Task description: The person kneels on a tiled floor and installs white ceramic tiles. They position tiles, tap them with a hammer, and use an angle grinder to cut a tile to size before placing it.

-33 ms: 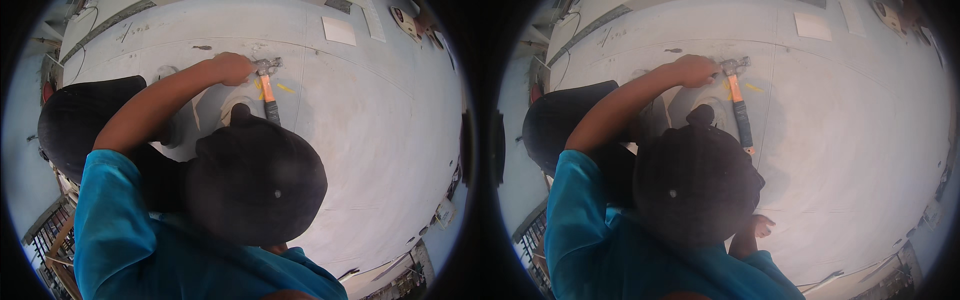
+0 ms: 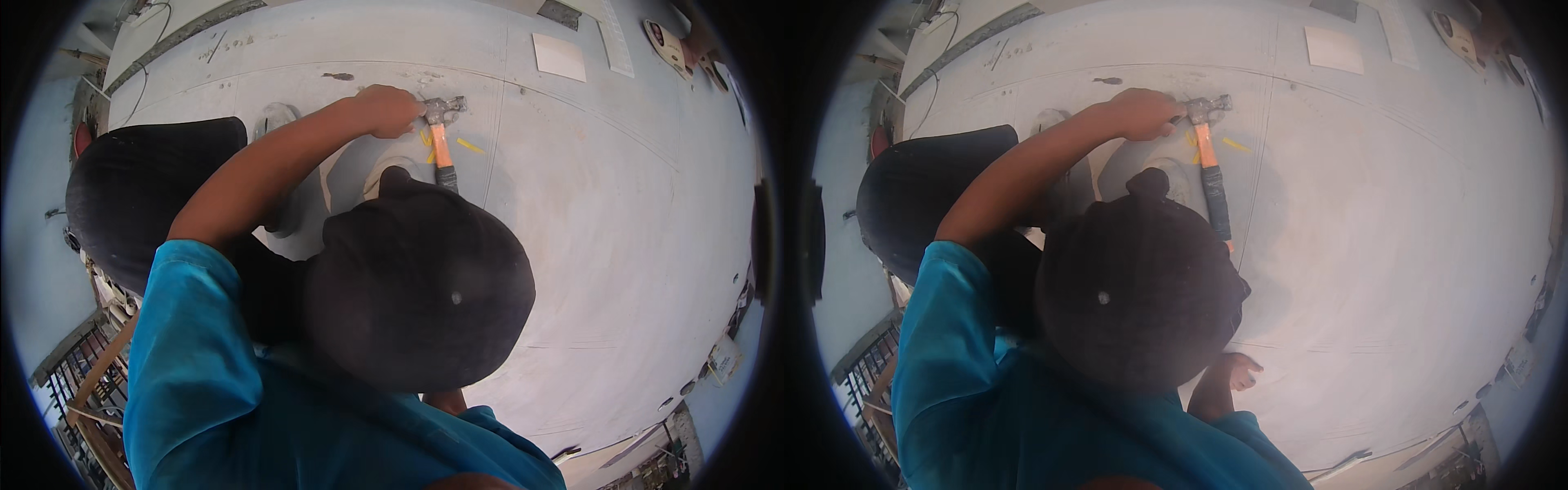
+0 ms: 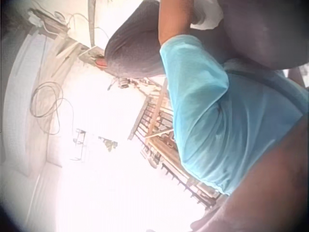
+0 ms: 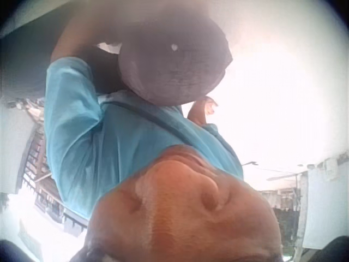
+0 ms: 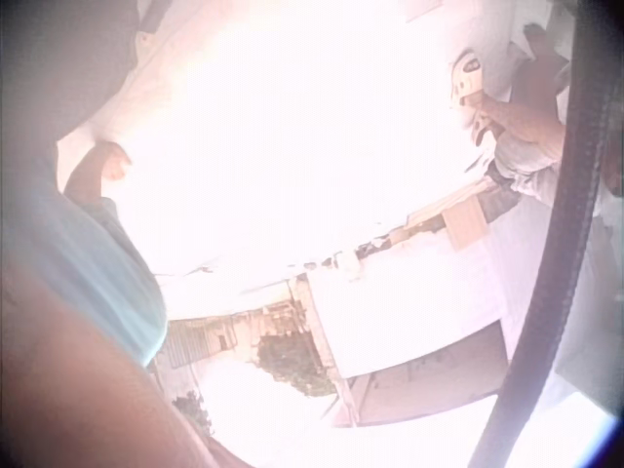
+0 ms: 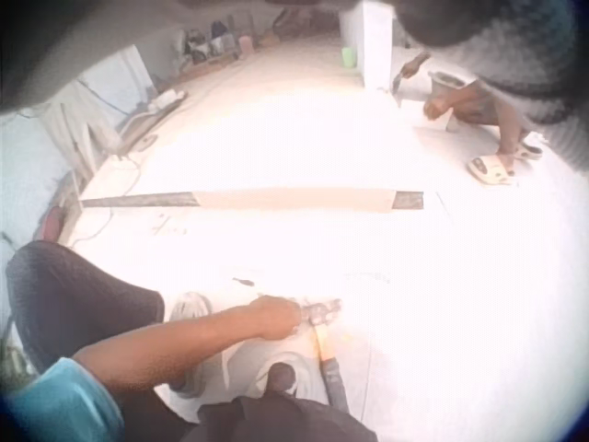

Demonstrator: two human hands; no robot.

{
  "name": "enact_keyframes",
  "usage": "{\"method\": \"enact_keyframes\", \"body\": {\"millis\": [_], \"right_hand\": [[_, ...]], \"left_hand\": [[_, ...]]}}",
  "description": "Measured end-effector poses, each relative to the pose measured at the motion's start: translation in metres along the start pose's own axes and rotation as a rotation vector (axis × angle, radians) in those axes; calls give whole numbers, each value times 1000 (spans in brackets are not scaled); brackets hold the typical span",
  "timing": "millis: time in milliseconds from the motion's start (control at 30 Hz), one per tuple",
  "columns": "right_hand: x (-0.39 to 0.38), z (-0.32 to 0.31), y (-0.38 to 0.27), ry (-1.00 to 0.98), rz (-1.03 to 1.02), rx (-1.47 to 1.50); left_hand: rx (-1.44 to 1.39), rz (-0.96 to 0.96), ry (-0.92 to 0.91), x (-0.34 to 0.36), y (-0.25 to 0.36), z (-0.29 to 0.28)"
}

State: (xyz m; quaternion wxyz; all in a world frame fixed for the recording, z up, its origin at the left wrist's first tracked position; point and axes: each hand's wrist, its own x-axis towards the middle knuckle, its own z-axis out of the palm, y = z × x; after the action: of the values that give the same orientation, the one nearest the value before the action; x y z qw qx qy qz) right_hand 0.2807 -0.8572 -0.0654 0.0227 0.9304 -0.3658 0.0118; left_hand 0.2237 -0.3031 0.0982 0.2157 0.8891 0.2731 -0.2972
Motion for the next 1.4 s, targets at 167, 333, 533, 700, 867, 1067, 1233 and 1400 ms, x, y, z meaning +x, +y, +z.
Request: {"method": "enact_keyframes", "body": {"millis": [167,333,533,700,867,1067,1233,1400], "right_hand": [[-12,15,-10,-76,-169,3],[8,24,-11,-72,-216,-2],[26,28,-7,-81,-199,-17],[31,32,0,-77,-173,-36],[33,39,10,-26,-93,-71],[31,45,27,22,57,-109],[11,24,9,22,175,-120],[7,-5,-5,35,304,-162]], "left_hand": [[-226,-278,226,-6,-15,38],[-252,-357,226,-9,-34,66],[-208,-415,207,-22,-59,77],[-186,-474,243,-20,-47,42],[-225,-461,306,-7,-49,26],[-394,-468,361,11,-79,65],[-179,-419,230,6,-56,33],[88,-335,107,-11,-54,-40]]}}
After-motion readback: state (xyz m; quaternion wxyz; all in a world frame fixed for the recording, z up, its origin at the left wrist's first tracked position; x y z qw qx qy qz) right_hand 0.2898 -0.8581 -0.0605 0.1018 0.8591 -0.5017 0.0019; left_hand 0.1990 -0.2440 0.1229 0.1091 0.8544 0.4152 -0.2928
